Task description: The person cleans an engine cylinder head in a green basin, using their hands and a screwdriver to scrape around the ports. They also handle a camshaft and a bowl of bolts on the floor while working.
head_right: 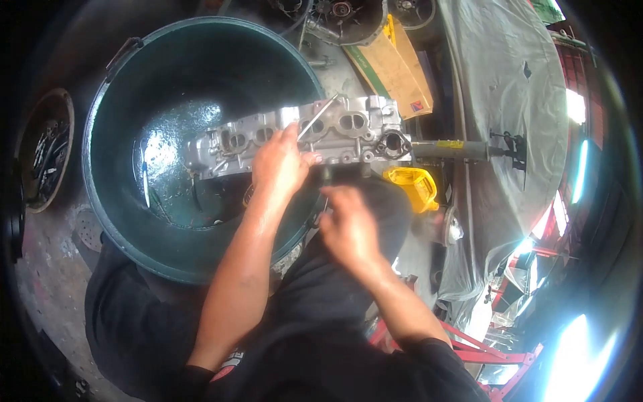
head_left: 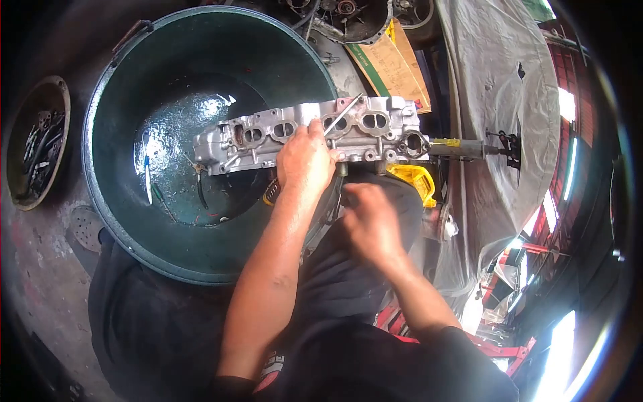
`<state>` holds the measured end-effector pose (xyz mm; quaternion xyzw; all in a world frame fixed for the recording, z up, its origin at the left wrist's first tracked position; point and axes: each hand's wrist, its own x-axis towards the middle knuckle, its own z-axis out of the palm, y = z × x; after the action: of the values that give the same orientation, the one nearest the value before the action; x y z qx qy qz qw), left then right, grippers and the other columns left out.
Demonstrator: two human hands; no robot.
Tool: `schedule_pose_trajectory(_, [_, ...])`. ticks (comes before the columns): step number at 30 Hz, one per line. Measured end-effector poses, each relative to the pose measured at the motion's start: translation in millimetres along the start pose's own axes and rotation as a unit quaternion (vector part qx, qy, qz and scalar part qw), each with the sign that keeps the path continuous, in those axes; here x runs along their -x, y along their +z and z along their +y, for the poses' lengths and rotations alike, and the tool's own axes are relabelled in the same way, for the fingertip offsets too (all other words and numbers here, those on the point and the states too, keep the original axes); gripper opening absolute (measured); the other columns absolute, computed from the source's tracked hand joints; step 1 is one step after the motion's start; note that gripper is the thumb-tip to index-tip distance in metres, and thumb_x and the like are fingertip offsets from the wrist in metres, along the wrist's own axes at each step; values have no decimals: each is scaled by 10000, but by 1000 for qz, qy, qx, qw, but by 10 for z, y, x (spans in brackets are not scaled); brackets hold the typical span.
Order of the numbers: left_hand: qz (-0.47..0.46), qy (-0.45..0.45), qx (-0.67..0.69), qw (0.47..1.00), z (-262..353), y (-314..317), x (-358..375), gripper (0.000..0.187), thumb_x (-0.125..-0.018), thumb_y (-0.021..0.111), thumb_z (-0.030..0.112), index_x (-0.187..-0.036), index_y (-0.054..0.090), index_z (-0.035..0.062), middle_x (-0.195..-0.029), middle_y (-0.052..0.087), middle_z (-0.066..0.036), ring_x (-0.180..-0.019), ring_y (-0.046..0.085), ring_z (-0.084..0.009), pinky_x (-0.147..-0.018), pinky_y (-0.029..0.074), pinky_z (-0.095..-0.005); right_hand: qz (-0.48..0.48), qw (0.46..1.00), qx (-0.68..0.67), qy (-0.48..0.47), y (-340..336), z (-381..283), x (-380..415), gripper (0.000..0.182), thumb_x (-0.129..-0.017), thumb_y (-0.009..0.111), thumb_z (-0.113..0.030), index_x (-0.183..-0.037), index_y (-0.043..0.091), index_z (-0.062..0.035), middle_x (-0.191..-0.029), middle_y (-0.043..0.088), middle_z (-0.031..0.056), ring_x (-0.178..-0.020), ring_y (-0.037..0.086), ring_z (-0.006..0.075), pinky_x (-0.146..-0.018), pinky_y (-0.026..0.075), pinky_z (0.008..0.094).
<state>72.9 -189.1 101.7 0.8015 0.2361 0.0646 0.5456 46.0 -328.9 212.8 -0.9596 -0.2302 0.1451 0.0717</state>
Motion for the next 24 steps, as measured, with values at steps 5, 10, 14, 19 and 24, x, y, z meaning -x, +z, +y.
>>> schedule_pose_trajectory(5, [-40, -24, 3, 999, 53, -45, -48, 736, -790, 836, 349, -1376, 545, 11, -1181, 672, -197, -1100, 653, -371, -920, 519, -456, 271, 932, 233, -63, -883, 273, -513, 369, -857, 789, -264, -1163, 674, -94, -1026, 633, 121, -880, 656, 325, -748, 530, 425])
schedule_pose_trajectory(10, [-16, -7, -2, 1000, 20, -35, -35, 728, -793, 834, 340, -1367, 545, -3, -1157, 675, -200, -1076, 660, -371, -912, 520, -457, 106, 974, 198, -40, -1278, 405, -865, 255, -840, 809, -229, -963, 742, -16, -857, 677, 130, -813, 696, 284, -730, 534, 374])
schedule_pose_trajectory(14, [-21, -5, 9, 1000, 36, -38, -29, 708, -797, 831, 333, -1357, 548, 4, -1166, 672, -199, -1084, 656, -368, -911, 520, -460, 116, 913, 342, -187, -1270, 137, -840, 81, -863, 707, -114, -896, 749, -52, -871, 668, 137, -824, 667, 379, -715, 529, 447])
schedule_pose_trajectory(19, [-16, -5, 18, 1000, 24, -28, -20, 695, -800, 831, 322, -1352, 549, 7, -1162, 671, -201, -1084, 653, -372, -911, 520, -461, 66, 949, 304, 43, -986, 0, -900, 266, -835, 692, -322, -856, 774, -69, -832, 719, 209, -828, 703, 394, -770, 551, 479])
schedule_pose_trajectory(24, [-18, -5, 28, 999, 20, -27, -7, 690, -801, 835, 296, -1355, 545, 4, -1153, 669, -201, -1085, 649, -377, -916, 520, -459, 49, 956, 274, 94, -1023, -78, -1009, 285, -767, 694, -274, -880, 775, -25, -825, 723, 209, -830, 724, 363, -784, 561, 440])
